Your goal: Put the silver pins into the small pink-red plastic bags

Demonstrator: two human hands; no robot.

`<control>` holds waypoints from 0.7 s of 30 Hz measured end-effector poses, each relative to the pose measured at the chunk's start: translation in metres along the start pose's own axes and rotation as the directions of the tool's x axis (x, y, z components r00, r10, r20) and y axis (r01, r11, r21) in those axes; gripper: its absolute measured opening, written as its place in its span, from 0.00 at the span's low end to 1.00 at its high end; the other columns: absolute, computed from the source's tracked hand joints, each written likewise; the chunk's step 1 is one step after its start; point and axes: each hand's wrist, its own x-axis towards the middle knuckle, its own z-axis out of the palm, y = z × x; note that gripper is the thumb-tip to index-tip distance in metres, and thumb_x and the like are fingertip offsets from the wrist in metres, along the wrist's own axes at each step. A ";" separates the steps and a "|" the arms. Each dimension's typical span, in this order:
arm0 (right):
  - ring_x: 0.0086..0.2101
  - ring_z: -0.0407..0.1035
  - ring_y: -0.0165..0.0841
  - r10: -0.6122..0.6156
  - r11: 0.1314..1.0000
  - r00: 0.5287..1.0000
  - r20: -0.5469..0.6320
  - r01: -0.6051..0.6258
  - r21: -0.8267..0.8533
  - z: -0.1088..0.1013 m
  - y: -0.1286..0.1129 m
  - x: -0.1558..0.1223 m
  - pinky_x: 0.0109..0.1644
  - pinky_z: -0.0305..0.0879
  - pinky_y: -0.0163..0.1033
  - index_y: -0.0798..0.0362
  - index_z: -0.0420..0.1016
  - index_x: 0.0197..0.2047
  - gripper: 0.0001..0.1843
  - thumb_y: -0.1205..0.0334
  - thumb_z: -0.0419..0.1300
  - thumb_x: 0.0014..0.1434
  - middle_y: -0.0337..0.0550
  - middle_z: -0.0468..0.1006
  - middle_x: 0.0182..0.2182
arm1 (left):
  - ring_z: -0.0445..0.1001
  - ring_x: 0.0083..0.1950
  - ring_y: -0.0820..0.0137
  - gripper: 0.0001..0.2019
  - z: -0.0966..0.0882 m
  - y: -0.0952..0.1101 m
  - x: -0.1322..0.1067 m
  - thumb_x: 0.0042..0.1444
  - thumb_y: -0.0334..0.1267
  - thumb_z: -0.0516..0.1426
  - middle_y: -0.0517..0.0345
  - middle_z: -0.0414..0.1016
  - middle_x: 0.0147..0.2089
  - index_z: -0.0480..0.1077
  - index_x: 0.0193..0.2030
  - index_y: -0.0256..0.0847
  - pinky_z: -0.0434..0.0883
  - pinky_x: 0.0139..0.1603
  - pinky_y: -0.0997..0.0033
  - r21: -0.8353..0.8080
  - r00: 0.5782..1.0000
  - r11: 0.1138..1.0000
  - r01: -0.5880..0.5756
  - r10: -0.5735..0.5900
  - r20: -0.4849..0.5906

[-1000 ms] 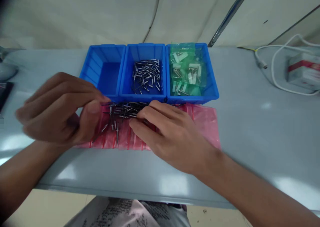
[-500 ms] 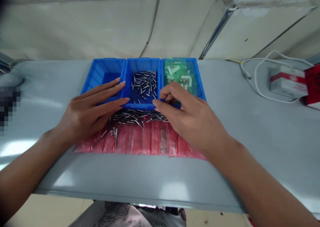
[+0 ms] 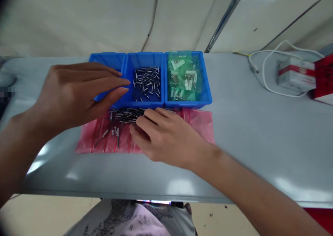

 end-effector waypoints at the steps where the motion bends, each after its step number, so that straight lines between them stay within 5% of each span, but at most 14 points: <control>1: 0.38 0.74 0.38 0.013 1.000 1.000 0.019 -0.013 0.012 0.001 -0.003 0.001 0.40 0.73 0.45 0.56 0.84 0.54 0.13 0.73 0.63 0.69 0.46 0.83 0.38 | 0.88 0.51 0.61 0.11 0.001 0.002 0.002 0.72 0.43 0.60 0.56 0.88 0.51 0.78 0.56 0.43 0.84 0.48 0.64 0.012 1.000 1.000 0.013 -0.013 -0.006; 6: 0.42 0.77 0.38 0.123 0.988 0.990 0.063 -0.128 0.091 0.006 -0.006 0.000 0.42 0.79 0.45 0.54 0.84 0.51 0.14 0.75 0.59 0.71 0.48 0.85 0.42 | 0.86 0.53 0.65 0.10 0.007 0.015 -0.006 0.71 0.38 0.60 0.58 0.87 0.53 0.77 0.56 0.44 0.80 0.47 0.69 -0.004 0.995 0.997 0.075 -0.075 -0.061; 11: 0.42 0.80 0.40 0.156 0.975 0.986 -0.066 -0.142 0.173 0.010 -0.005 -0.001 0.45 0.84 0.48 0.57 0.83 0.50 0.09 0.72 0.62 0.71 0.50 0.87 0.44 | 0.87 0.50 0.60 0.13 0.004 0.014 -0.021 0.66 0.36 0.64 0.53 0.87 0.51 0.78 0.56 0.40 0.82 0.41 0.64 0.020 0.978 1.000 0.008 -0.004 -0.208; 15: 0.43 0.81 0.36 0.340 0.897 0.916 -0.213 -0.248 0.366 0.001 -0.004 0.002 0.50 0.84 0.47 0.51 0.83 0.54 0.12 0.71 0.65 0.70 0.46 0.87 0.46 | 0.89 0.50 0.59 0.14 0.000 0.019 -0.019 0.69 0.40 0.61 0.59 0.87 0.50 0.77 0.59 0.44 0.87 0.41 0.59 0.066 0.958 0.996 -0.066 0.082 -0.277; 21: 0.42 0.83 0.35 0.547 0.737 0.816 -0.190 -0.361 0.572 -0.008 -0.008 0.006 0.47 0.84 0.44 0.44 0.85 0.50 0.10 0.68 0.67 0.70 0.39 0.88 0.44 | 0.89 0.46 0.59 0.12 -0.002 0.035 -0.014 0.66 0.35 0.66 0.56 0.87 0.45 0.76 0.54 0.35 0.87 0.38 0.63 0.090 0.945 0.979 -0.182 0.200 -0.261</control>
